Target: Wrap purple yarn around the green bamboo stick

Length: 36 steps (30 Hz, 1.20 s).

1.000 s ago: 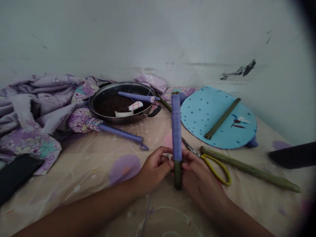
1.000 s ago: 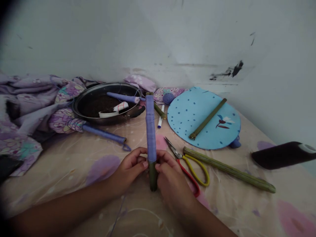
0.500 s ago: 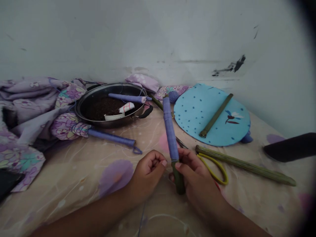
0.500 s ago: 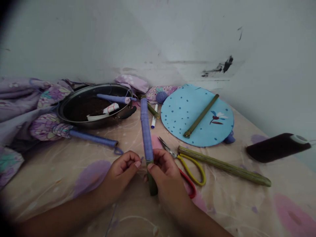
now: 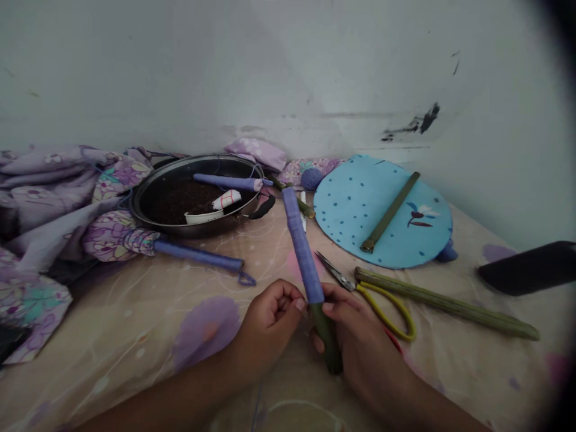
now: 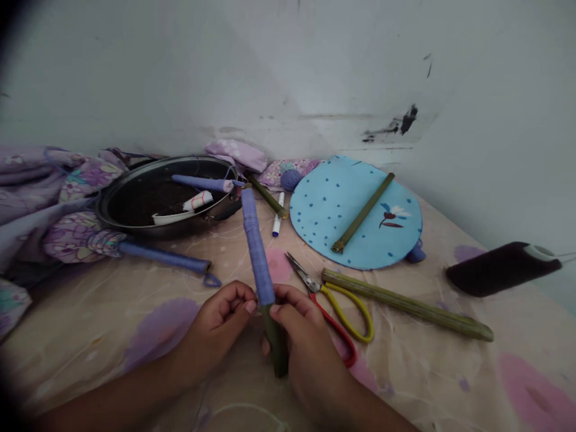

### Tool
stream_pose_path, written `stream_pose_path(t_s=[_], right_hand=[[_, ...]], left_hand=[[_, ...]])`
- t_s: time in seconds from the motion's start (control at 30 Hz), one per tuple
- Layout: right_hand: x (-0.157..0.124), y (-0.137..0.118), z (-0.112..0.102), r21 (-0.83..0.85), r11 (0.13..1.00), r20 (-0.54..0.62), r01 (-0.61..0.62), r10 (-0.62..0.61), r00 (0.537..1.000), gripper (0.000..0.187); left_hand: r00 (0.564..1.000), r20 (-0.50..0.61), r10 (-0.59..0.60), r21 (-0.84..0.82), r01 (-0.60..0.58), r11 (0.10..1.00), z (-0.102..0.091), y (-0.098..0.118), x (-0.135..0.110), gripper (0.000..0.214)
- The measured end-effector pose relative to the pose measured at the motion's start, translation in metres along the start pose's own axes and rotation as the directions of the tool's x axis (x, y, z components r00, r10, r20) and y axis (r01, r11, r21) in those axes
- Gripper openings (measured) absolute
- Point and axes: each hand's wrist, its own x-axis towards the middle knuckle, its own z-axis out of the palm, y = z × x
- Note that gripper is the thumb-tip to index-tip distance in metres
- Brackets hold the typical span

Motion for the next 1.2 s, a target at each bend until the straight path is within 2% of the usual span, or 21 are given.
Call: stream_pose_path(t_s=[0.27, 0.33, 0.43, 0.53, 0.63, 0.83, 0.93, 1.07, 1.2], right_hand=[[0.000, -0.001, -0.004, 0.123, 0.990, 0.100, -0.074, 0.061, 0.993, 0.015], [-0.001, -0.001, -0.005, 0.118, 0.989, 0.110, -0.092, 0.080, 0.991, 0.014], [-0.001, -0.002, -0.005, 0.050, 0.996, 0.070, -0.070, 0.067, 0.995, 0.020], [0.000, 0.000, -0.006, -0.040, 0.999, 0.024, -0.036, 0.037, 0.999, 0.028], [0.000, 0.003, -0.010, -0.112, 0.993, 0.036, -0.024, 0.028, 0.999, 0.031], [-0.002, 0.005, -0.007, -0.131, 0.988, -0.005, -0.081, 0.081, 0.997, 0.023], [-0.002, 0.003, -0.003, -0.120, 0.989, 0.018, -0.088, 0.091, 0.996, 0.021], [0.001, 0.002, -0.006, -0.168, 0.983, 0.072, -0.079, 0.093, 0.993, 0.021], [-0.001, 0.002, -0.008, -0.214, 0.972, 0.086, -0.097, 0.118, 0.989, 0.021]], left_hand=[[0.995, 0.099, 0.000, -0.078, 0.008, 0.997, -0.002, -0.005, 0.000, 0.028], [0.984, 0.176, 0.023, -0.109, -0.004, 0.994, -0.004, -0.005, 0.001, 0.032], [0.959, 0.275, 0.065, -0.171, -0.018, 0.985, -0.008, -0.004, 0.002, 0.024], [0.974, 0.219, 0.055, -0.177, -0.015, 0.984, -0.007, -0.002, 0.002, 0.021], [0.985, 0.169, 0.037, -0.154, -0.011, 0.988, -0.004, -0.001, 0.001, 0.024], [0.975, 0.221, 0.025, -0.160, 0.011, 0.987, -0.001, -0.006, -0.003, 0.031], [0.978, 0.210, 0.010, -0.135, 0.018, 0.991, -0.002, -0.008, -0.003, 0.030], [0.980, 0.199, 0.001, -0.209, 0.042, 0.977, -0.001, -0.005, -0.002, 0.029], [0.991, 0.135, -0.006, -0.105, 0.021, 0.994, -0.001, -0.004, -0.002, 0.028]])
